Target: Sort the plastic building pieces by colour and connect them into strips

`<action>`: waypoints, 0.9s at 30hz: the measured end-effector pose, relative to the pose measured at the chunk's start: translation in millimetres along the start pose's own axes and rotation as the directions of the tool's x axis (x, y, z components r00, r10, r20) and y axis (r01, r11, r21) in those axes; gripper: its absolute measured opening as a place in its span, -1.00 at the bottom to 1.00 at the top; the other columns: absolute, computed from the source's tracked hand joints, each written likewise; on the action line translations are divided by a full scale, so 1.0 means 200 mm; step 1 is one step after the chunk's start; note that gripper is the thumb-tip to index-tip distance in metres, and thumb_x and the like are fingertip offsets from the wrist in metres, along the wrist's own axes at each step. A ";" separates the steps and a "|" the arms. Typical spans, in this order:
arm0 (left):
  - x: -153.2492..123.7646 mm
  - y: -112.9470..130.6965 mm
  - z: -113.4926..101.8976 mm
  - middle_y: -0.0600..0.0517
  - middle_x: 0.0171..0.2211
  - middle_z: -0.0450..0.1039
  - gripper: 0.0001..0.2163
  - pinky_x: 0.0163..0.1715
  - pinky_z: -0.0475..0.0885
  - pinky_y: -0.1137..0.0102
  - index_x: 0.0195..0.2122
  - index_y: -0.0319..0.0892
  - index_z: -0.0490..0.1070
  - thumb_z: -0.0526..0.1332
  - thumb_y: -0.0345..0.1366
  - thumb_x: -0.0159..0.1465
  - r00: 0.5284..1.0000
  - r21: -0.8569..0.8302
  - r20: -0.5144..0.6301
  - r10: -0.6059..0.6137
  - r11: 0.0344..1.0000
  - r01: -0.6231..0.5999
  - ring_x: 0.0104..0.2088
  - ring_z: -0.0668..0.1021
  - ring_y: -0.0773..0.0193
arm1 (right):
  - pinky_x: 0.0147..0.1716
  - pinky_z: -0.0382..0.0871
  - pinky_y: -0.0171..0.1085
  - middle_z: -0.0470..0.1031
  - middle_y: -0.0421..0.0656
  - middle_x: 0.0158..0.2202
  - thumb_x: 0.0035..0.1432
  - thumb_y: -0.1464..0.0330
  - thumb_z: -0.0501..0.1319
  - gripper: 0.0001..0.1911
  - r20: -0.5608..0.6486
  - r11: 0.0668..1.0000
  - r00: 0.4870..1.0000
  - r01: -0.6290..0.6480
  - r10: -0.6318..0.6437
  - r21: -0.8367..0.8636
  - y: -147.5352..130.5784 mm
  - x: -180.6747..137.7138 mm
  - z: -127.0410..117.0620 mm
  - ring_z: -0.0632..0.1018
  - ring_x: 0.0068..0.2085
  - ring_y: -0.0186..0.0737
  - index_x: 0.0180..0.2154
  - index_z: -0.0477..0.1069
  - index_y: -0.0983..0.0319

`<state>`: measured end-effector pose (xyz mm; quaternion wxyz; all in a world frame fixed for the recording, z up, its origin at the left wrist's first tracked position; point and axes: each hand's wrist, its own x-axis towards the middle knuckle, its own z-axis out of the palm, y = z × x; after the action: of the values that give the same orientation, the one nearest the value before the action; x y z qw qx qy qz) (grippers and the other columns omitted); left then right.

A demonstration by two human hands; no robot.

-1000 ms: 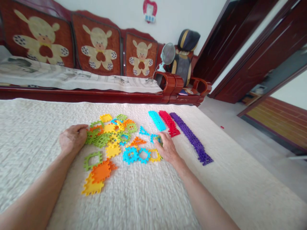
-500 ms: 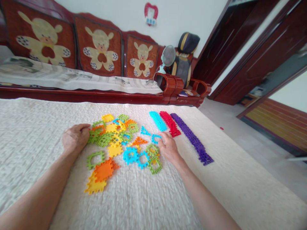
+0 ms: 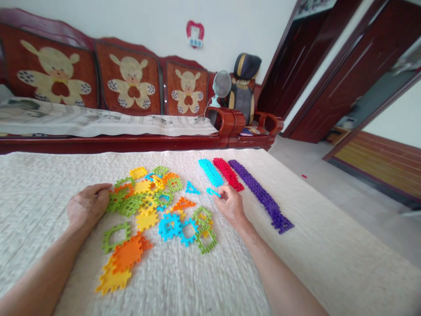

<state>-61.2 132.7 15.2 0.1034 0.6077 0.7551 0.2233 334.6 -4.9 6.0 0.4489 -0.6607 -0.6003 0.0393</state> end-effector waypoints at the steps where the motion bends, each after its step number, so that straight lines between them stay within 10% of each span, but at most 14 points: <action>1: -0.01 0.01 -0.01 -0.08 0.09 0.54 -0.57 0.13 0.41 0.16 -0.02 -0.12 0.61 0.01 -0.22 0.23 1.000 -0.001 0.005 -0.003 1.000 0.003 0.02 0.56 -0.01 | -0.25 0.40 -0.28 0.42 -0.22 -0.40 0.05 0.38 0.18 -0.93 -0.032 0.998 0.999 0.037 -0.038 -0.041 0.00 0.00 0.00 0.48 -0.32 -0.24 -0.41 0.27 0.15; 16: 0.02 -0.03 0.02 -0.02 0.05 0.57 -0.58 0.08 0.44 0.12 -0.10 -0.05 0.63 0.06 -0.13 0.14 0.999 -0.013 -0.037 -0.008 1.000 0.008 -0.02 0.57 -0.04 | 0.00 0.36 -0.17 0.50 -0.10 -0.21 -0.03 0.45 0.30 -0.86 0.232 0.964 0.967 0.160 -0.109 -0.213 -0.02 -0.03 -0.02 0.49 -0.06 -0.12 -0.36 0.40 0.19; 27: 0.03 -0.02 -0.01 -0.05 0.02 0.59 -0.56 0.08 0.45 0.08 -0.07 -0.06 0.63 0.07 -0.15 0.14 1.000 0.036 0.000 -0.027 0.999 0.027 0.00 0.57 -0.11 | 0.01 0.35 -0.18 0.54 -0.04 -0.15 0.08 0.35 0.25 -0.80 0.098 0.953 0.988 0.145 -0.123 -0.266 -0.03 -0.01 -0.04 0.51 -0.05 -0.08 -0.20 0.45 0.22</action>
<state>-66.4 137.1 15.2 0.0955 0.5992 0.7672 0.2082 334.0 -12.6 13.9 0.3311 -0.6719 -0.6608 -0.0475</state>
